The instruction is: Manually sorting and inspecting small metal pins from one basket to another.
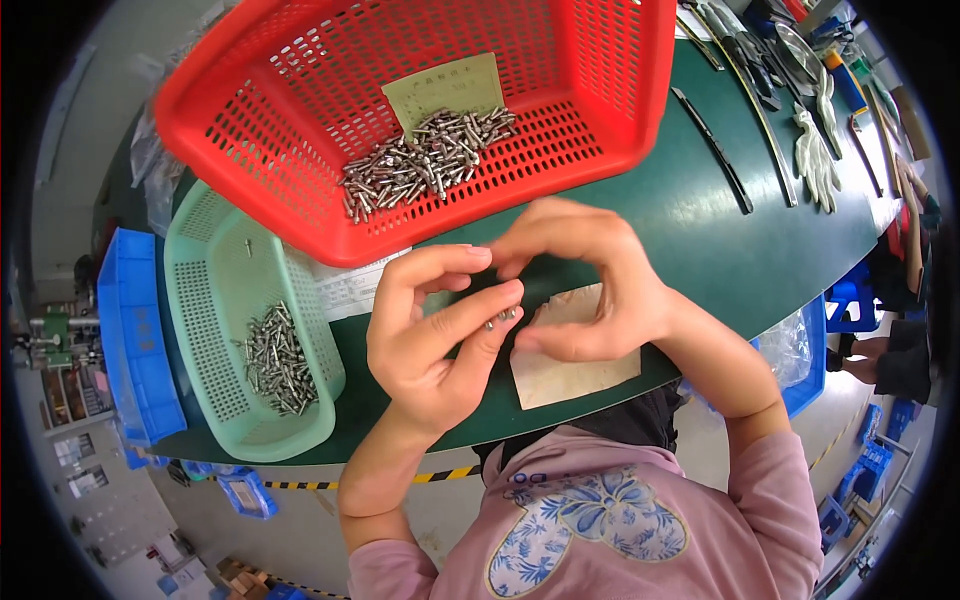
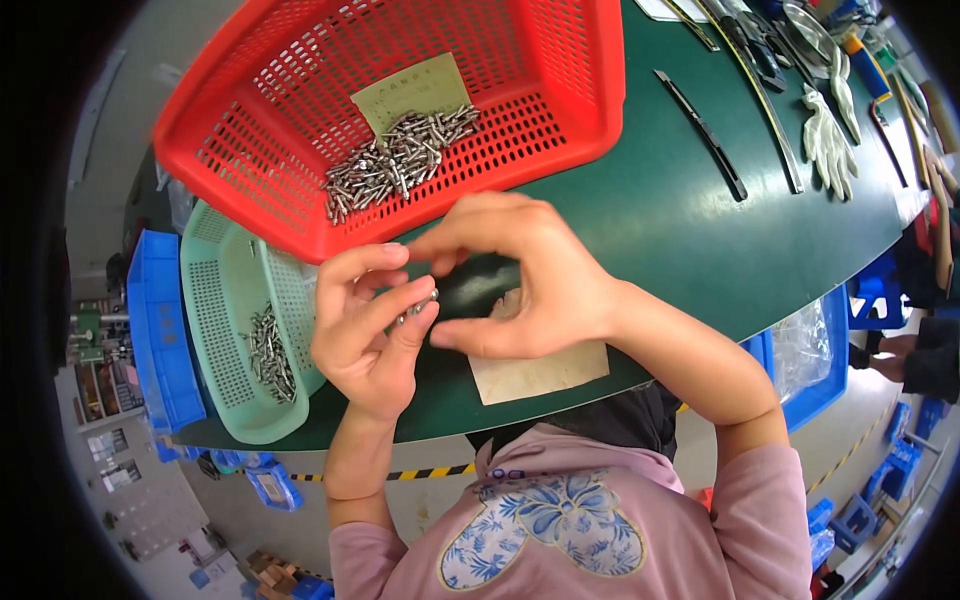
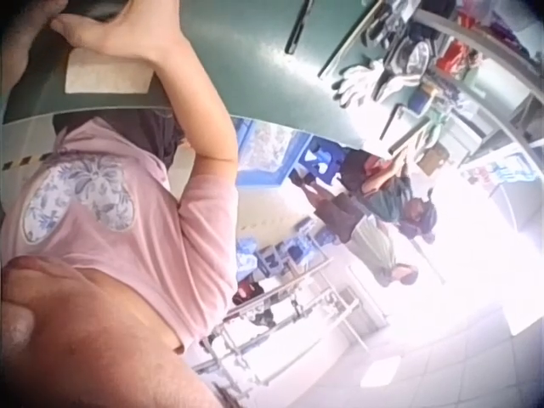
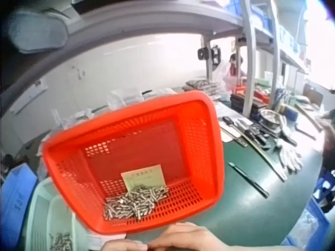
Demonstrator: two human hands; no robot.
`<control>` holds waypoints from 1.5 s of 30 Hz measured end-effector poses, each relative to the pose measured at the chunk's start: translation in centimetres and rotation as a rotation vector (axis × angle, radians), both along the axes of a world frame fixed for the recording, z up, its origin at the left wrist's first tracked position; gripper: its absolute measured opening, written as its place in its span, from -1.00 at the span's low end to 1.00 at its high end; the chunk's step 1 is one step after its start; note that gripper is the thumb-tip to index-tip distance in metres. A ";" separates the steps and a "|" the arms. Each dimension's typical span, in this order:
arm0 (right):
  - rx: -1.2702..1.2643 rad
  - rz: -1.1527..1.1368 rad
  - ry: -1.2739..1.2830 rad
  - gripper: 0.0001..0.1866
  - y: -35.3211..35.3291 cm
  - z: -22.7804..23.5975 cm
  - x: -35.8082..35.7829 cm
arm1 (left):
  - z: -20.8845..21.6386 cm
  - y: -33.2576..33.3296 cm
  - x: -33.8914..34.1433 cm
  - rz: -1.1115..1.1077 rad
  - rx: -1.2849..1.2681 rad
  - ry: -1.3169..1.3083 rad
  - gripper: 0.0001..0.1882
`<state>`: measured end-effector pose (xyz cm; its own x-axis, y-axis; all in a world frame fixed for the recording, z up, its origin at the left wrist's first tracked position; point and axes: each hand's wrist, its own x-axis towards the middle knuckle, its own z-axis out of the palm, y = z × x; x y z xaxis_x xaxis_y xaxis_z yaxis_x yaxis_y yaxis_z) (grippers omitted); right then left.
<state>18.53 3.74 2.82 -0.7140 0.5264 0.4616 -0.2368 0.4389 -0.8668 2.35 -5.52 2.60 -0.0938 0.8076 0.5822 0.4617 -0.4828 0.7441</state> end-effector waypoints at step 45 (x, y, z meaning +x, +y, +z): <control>0.527 -0.264 -0.020 -0.65 0.2 -0.6 -0.3 | 0.2 -0.3 -0.3 -0.228 -0.503 -0.637 -0.88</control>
<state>18.26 3.99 2.25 -0.6012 0.3907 0.6971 -0.0472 0.8534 -0.5190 2.09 -5.81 2.85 -0.0854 0.9956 0.0389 -0.1883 -0.0545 0.9806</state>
